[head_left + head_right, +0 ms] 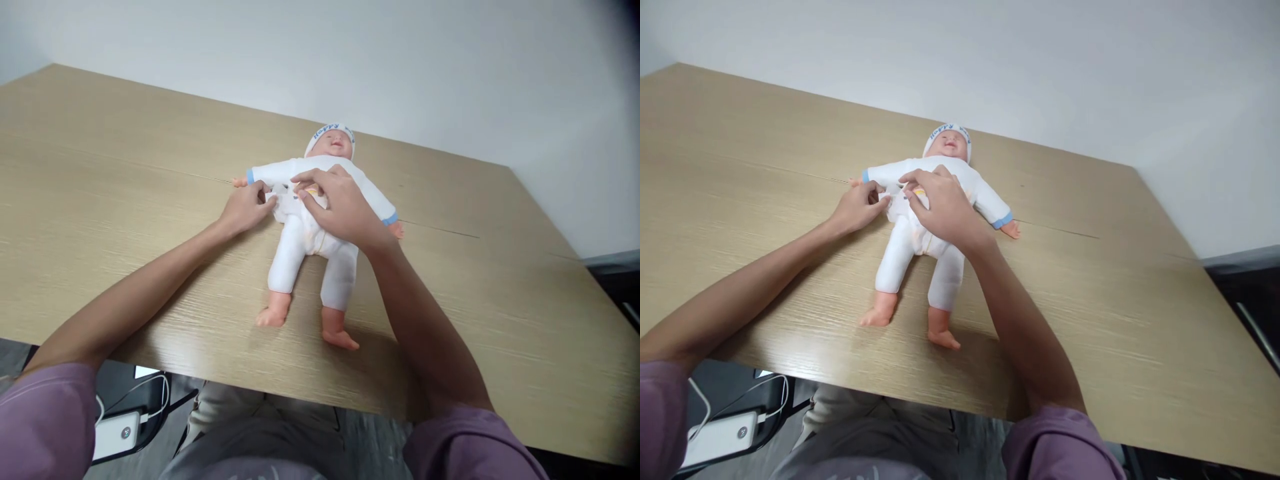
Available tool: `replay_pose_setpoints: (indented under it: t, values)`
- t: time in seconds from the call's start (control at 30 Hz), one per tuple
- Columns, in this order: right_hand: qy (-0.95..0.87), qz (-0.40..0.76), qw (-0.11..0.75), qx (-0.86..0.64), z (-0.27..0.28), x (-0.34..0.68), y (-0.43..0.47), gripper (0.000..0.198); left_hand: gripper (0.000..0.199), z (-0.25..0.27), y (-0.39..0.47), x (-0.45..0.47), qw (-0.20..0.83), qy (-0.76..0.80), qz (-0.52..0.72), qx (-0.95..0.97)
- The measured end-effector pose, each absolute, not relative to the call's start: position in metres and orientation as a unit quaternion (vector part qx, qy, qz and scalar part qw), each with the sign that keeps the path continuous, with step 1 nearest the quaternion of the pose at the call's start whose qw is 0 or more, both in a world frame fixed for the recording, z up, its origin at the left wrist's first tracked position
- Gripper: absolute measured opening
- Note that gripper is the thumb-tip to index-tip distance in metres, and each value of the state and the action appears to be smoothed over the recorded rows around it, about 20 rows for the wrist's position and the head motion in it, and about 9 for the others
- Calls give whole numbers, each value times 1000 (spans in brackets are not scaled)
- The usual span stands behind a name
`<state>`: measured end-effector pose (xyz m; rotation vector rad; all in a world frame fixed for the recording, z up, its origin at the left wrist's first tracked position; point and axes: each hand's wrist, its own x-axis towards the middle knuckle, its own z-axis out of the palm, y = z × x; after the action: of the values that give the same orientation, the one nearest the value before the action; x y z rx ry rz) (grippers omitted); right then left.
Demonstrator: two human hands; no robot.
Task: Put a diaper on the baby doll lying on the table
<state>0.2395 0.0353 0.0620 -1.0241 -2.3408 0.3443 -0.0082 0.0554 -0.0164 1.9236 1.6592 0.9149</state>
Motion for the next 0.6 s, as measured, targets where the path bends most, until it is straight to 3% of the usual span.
replay_pose_setpoints:
  t: [0.07, 0.23, 0.37, 0.6]
  values:
    - [-888, 88, 259, -369, 61, 238, 34, 32, 24, -21, 52, -13, 234, 592, 336, 694]
    - [-915, 59, 175, -359, 56, 237, 48, 39, 65, -29, 45, -18, 235, 550, 328, 731]
    - [-902, 79, 147, -397, 65, 235, 73, 57, 44, -35, 46, -16, 203, 556, 341, 730]
    - [-897, 155, 157, -383, 83, 227, 104, 44, 32, -41, 46, -15, 185, 554, 367, 724]
